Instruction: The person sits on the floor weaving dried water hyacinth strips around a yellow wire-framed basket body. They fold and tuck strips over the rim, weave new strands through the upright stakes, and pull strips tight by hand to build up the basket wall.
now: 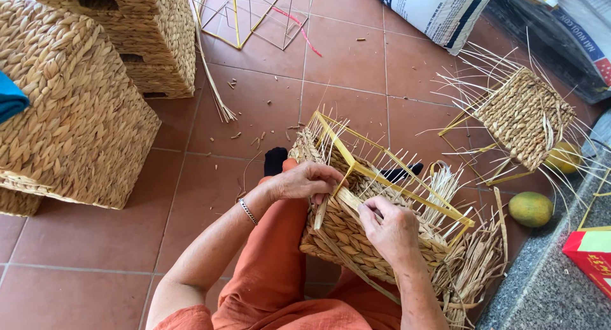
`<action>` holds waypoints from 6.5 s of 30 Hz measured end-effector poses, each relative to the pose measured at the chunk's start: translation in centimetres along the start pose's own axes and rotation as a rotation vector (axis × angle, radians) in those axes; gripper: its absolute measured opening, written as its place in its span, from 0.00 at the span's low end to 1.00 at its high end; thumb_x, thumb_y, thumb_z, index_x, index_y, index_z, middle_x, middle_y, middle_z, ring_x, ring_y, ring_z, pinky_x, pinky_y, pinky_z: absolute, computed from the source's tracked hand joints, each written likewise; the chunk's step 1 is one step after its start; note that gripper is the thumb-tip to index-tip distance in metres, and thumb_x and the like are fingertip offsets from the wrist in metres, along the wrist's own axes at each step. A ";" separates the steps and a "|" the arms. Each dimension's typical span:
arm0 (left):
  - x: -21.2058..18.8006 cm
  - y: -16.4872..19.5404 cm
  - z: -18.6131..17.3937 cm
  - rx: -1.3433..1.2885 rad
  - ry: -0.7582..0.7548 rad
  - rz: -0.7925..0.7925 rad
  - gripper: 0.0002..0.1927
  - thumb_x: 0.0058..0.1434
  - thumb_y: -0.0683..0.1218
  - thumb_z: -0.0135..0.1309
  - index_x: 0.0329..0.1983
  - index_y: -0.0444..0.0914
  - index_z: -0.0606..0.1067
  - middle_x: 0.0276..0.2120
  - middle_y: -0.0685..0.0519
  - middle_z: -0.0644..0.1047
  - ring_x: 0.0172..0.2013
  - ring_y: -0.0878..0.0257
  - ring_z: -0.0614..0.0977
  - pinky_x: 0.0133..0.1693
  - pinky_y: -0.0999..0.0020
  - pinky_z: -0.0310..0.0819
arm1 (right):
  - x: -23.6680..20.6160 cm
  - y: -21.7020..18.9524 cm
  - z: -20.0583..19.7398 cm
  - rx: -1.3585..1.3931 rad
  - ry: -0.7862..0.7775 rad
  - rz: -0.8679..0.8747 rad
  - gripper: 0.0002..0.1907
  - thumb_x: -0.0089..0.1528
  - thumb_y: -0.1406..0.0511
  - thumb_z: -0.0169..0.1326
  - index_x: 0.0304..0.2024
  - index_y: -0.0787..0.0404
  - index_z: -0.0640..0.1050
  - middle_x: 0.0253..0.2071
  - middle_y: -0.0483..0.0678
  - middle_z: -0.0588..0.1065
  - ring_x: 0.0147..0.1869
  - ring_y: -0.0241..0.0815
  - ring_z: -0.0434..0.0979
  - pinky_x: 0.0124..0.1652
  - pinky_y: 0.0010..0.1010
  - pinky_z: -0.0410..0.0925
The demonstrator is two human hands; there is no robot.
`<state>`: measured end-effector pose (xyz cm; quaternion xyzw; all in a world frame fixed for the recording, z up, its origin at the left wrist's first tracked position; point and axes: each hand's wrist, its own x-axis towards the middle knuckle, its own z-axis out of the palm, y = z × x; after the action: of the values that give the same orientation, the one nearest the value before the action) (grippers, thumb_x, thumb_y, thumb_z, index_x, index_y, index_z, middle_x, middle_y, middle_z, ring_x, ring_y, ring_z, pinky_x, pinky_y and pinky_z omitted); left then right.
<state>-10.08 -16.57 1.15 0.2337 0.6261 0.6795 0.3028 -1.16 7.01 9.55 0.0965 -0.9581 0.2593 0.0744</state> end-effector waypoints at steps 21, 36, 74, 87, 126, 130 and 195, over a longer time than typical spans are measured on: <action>1.7 -0.3 -1.2 0.004 -0.065 -0.218 0.06 0.59 0.35 0.57 0.38 0.30 0.80 0.27 0.52 0.82 0.28 0.65 0.85 0.33 0.71 0.83 | -6.2 -2.4 5.8 -0.156 0.130 -0.405 0.22 0.51 0.56 0.67 0.38 0.65 0.78 0.31 0.51 0.75 0.35 0.46 0.77 0.34 0.36 0.71; -0.6 0.7 2.6 0.435 0.174 0.032 0.10 0.64 0.49 0.61 0.40 0.36 0.81 0.26 0.52 0.81 0.31 0.65 0.80 0.35 0.65 0.76 | -0.9 2.8 -1.6 -0.125 0.235 -0.232 0.08 0.60 0.60 0.65 0.33 0.57 0.83 0.25 0.46 0.81 0.22 0.34 0.76 0.21 0.25 0.67; -1.7 6.1 8.2 0.686 0.293 0.483 0.08 0.64 0.37 0.51 0.47 0.33 0.72 0.43 0.44 0.74 0.41 0.45 0.80 0.42 0.54 0.76 | -1.6 6.8 -2.0 -0.155 0.287 -0.240 0.06 0.64 0.62 0.59 0.39 0.57 0.81 0.33 0.45 0.81 0.34 0.36 0.79 0.39 0.32 0.72; -0.4 4.9 7.9 0.896 0.305 0.364 0.13 0.61 0.42 0.58 0.48 0.36 0.73 0.42 0.44 0.76 0.36 0.40 0.81 0.36 0.48 0.75 | -1.7 5.4 2.0 -0.051 0.162 -0.147 0.14 0.60 0.58 0.64 0.35 0.60 0.77 0.27 0.46 0.81 0.24 0.36 0.79 0.22 0.30 0.70; -3.8 5.4 10.5 1.220 0.225 0.597 0.27 0.47 0.37 0.55 0.55 0.30 0.71 0.48 0.45 0.71 0.42 0.51 0.77 0.46 0.58 0.77 | -8.2 3.4 2.3 0.400 0.021 -0.052 0.18 0.61 0.69 0.62 0.54 0.65 0.78 0.44 0.53 0.81 0.39 0.41 0.84 0.36 0.26 0.77; -3.0 5.4 11.5 1.415 0.166 0.457 0.24 0.47 0.38 0.56 0.50 0.27 0.71 0.47 0.40 0.70 0.45 0.50 0.75 0.46 0.57 0.74 | -8.3 4.0 -1.3 0.271 -0.024 -0.165 0.24 0.56 0.66 0.64 0.56 0.62 0.79 0.42 0.52 0.81 0.38 0.40 0.82 0.35 0.28 0.77; -2.3 3.3 10.4 1.121 0.260 0.584 0.17 0.52 0.34 0.56 0.45 0.33 0.68 0.53 0.42 0.72 0.48 0.46 0.79 0.42 0.58 0.79 | -3.2 6.0 2.2 -0.043 0.271 -0.178 0.12 0.59 0.57 0.66 0.38 0.56 0.82 0.31 0.44 0.80 0.34 0.38 0.77 0.35 0.34 0.66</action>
<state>-1.64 -10.91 5.64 0.4331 0.8282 0.3266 -0.1408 0.36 11.43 4.20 0.1434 -0.9323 0.2419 0.2276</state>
